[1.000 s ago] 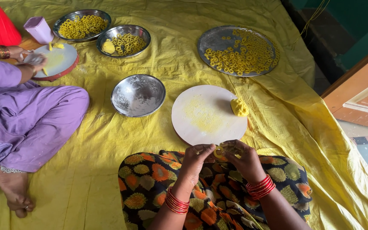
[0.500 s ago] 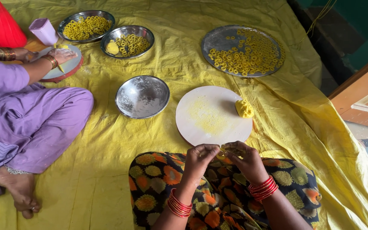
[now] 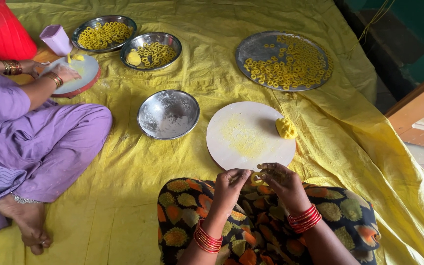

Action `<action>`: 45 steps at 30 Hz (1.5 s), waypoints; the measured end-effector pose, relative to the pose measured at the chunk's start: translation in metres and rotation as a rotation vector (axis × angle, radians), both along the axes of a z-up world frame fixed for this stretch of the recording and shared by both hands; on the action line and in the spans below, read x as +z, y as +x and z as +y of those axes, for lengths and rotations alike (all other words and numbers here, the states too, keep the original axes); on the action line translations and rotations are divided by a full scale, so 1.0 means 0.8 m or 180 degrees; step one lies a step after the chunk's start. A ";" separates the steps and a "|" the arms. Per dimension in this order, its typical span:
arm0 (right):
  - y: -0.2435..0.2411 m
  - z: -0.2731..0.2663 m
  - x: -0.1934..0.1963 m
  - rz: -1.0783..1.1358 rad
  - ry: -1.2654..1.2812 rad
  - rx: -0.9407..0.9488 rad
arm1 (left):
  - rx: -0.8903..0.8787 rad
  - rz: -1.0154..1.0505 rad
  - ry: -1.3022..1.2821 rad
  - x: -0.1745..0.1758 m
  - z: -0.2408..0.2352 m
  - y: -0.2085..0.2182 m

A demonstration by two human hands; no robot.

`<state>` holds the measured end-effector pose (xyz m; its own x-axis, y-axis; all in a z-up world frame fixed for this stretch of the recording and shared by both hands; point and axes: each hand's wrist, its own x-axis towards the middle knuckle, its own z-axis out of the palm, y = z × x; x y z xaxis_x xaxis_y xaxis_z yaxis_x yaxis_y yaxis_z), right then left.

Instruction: The person shapes small pieces of yellow dough into ring-shaped snacks by hand. They roll the dough into thin ropes, form loops, and place the finished rings onto a large metal tray. Another person works alongside, performing similar shaping actions.

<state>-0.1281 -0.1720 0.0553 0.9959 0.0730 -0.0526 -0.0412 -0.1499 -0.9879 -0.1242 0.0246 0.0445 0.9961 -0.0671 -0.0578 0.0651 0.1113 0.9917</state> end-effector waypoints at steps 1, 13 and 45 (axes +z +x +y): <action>0.003 -0.001 -0.003 -0.0031 -0.0015 0.0034 | -0.0051 -0.0005 -0.0232 0.000 0.000 0.002; 0.046 -0.010 -0.053 0.0109 0.0407 0.0155 | -0.0295 0.0605 -0.0921 -0.032 0.006 0.036; 0.155 -0.022 -0.179 0.1177 -0.1218 0.0921 | 0.0714 0.1136 -0.0991 -0.104 0.016 0.099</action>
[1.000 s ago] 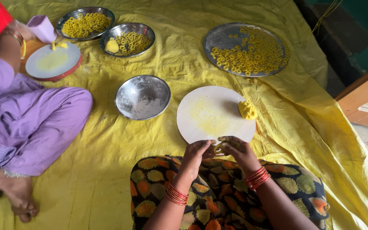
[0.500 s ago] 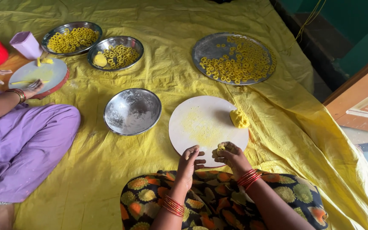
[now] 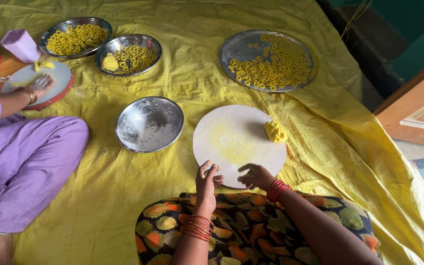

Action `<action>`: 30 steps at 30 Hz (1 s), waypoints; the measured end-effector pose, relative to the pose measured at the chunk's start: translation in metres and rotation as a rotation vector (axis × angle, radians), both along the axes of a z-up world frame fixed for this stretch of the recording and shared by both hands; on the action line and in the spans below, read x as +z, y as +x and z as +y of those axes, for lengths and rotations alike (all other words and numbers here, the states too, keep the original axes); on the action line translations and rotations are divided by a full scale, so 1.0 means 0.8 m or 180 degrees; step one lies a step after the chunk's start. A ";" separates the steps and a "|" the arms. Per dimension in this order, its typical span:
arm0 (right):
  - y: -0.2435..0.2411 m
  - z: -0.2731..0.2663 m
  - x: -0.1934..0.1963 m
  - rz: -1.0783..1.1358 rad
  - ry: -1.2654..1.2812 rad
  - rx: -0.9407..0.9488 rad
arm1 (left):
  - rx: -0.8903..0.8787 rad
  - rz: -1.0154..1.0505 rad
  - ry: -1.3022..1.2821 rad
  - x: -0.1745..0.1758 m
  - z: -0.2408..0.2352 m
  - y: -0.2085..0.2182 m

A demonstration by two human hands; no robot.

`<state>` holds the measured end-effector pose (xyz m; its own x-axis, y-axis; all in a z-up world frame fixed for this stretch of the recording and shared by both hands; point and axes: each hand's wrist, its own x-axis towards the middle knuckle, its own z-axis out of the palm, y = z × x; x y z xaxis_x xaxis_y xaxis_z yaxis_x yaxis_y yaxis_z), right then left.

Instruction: The person shapes small pieces of yellow dough into ring-shaped snacks by hand. They roll the dough into thin ropes, form loops, and place the finished rings onto a large metal tray. Another person works alongside, performing similar shaping actions.

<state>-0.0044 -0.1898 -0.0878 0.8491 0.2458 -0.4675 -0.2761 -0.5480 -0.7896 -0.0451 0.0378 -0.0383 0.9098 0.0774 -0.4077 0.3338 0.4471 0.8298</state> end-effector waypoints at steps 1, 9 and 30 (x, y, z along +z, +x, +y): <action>0.001 0.001 -0.011 0.0148 0.0169 -0.0039 | 0.0056 0.0000 -0.0020 0.000 0.001 0.001; 0.028 -0.028 -0.112 -0.0616 0.0366 0.1244 | 0.0225 0.0067 -0.0139 0.001 0.002 0.000; 0.175 -0.148 0.085 -0.1910 -0.1090 -0.0176 | 0.0154 0.0155 -0.0061 0.000 0.001 -0.001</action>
<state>0.1352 -0.3083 -0.0197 0.9922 0.1170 0.0433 0.1195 -0.7914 -0.5995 -0.0461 0.0385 -0.0380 0.8843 0.1125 -0.4531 0.3511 0.4795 0.8043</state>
